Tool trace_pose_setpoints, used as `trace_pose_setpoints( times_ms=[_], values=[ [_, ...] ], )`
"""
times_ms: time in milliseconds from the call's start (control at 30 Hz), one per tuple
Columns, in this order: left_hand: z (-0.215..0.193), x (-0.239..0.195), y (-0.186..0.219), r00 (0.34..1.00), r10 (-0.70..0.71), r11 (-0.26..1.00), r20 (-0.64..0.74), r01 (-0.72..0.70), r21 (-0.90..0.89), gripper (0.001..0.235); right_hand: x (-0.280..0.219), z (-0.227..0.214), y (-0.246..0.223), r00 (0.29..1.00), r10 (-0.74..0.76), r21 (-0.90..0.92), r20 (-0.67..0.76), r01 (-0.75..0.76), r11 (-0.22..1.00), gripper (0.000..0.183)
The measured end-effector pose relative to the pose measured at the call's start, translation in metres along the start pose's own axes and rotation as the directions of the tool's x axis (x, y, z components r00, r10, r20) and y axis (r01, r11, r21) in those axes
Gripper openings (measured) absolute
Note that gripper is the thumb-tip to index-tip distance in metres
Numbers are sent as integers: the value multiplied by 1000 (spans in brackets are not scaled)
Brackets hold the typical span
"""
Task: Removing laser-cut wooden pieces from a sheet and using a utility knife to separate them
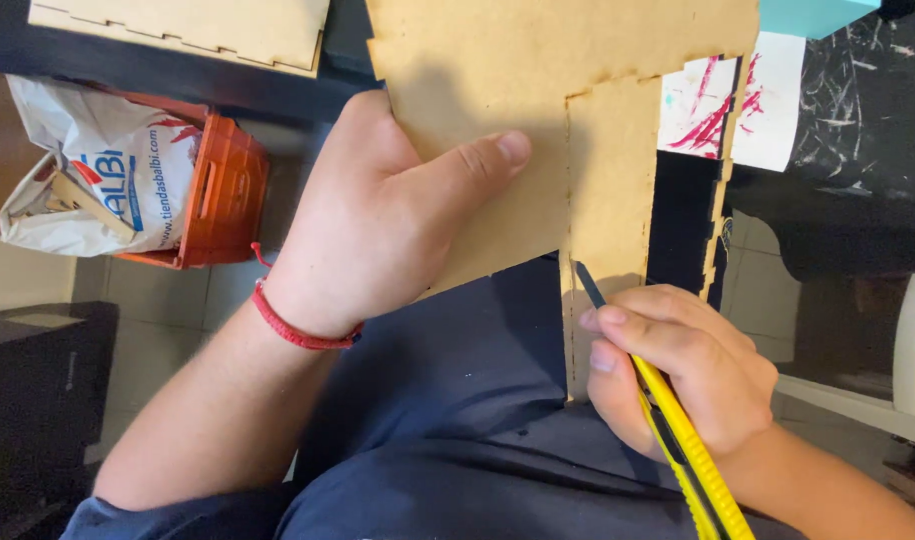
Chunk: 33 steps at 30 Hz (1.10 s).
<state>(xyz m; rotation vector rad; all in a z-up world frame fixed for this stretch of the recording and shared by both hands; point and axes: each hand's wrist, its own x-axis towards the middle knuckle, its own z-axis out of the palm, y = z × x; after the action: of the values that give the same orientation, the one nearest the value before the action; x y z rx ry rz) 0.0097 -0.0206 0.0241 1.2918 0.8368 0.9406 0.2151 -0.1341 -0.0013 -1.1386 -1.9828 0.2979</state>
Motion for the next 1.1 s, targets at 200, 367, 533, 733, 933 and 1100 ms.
trace_pose_setpoints(
  times_ms=[200, 367, 533, 733, 933, 1100],
  values=[
    [-1, 1, -9, 1000, 3, 1000, -3, -3, -10, 28, -4, -3, -3, 995, 91, -30, 41, -90, 995, 9],
    [-2, -1, -7, 1000, -14, 1000, -11, 15, 26, 28, -2, 0, -5, 999, 45, -57, 18, -44, 997, 6],
    [-1, -5, -15, 1000, -3, 999, -8, 4, 51, 32, -14, 0, -4, 1000, -3, -79, 22, 4, 997, 6],
    [1, -9, -21, 999, -51, 998, -12, 51, 23, 31, -25, -2, -7, 996, 27, -67, 80, -22, 998, 5],
    [2, -12, -20, 998, -66, 998, -18, 66, -25, 31, -32, -3, -7, 997, 35, -62, 64, -31, 998, 5],
    [3, -13, -20, 1000, -15, 999, -24, 16, 39, 27, -33, 0, -11, 999, 18, -57, 41, -16, 998, 4]
  ],
)
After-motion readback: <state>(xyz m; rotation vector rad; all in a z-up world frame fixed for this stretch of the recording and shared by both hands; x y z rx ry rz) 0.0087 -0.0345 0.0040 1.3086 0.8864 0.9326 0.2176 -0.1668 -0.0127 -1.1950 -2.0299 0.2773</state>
